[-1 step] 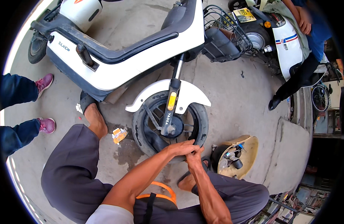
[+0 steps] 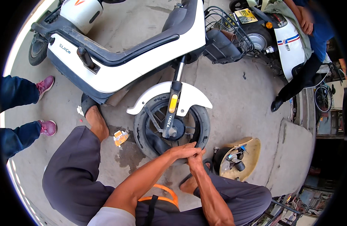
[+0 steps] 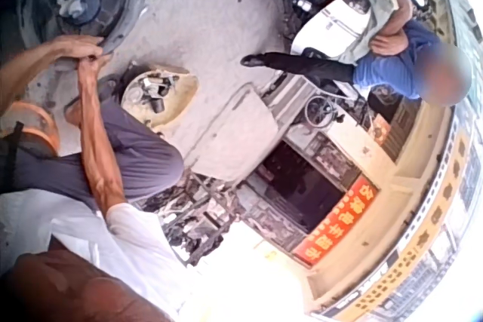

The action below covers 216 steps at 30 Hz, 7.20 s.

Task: The person sits on a low stool and uses a metal tire lever to pry the tire bead away from the rim of a white electric scooter. They repeatedly insert the tool between the tire and the rim, working around the circumference to loosen the tire.

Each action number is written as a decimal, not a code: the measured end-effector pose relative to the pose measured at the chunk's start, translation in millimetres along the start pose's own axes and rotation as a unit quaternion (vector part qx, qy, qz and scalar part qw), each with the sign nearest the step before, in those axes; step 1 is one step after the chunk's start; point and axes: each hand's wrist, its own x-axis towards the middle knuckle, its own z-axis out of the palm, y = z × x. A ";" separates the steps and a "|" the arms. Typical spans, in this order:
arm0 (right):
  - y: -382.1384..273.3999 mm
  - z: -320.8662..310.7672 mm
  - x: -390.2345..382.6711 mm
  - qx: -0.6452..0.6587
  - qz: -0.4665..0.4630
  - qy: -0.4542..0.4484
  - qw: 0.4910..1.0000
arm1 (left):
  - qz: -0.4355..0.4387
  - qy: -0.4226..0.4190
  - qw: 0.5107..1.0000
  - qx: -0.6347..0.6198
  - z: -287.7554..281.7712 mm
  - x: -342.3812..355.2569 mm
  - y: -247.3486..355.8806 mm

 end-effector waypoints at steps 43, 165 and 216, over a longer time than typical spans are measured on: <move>-16.2 19.5 60.1 -0.029 0.016 0.048 0.998 | 0.047 0.279 0.895 0.346 23.6 -38.7 -122.1; -151.0 27.3 -38.2 -0.797 -0.201 -0.264 0.504 | -0.131 0.126 0.886 0.426 4.8 -97.6 -35.3; -31.3 -21.5 16.1 0.161 0.031 -0.029 0.986 | 0.029 0.459 0.793 -0.399 -36.5 -89.5 -147.5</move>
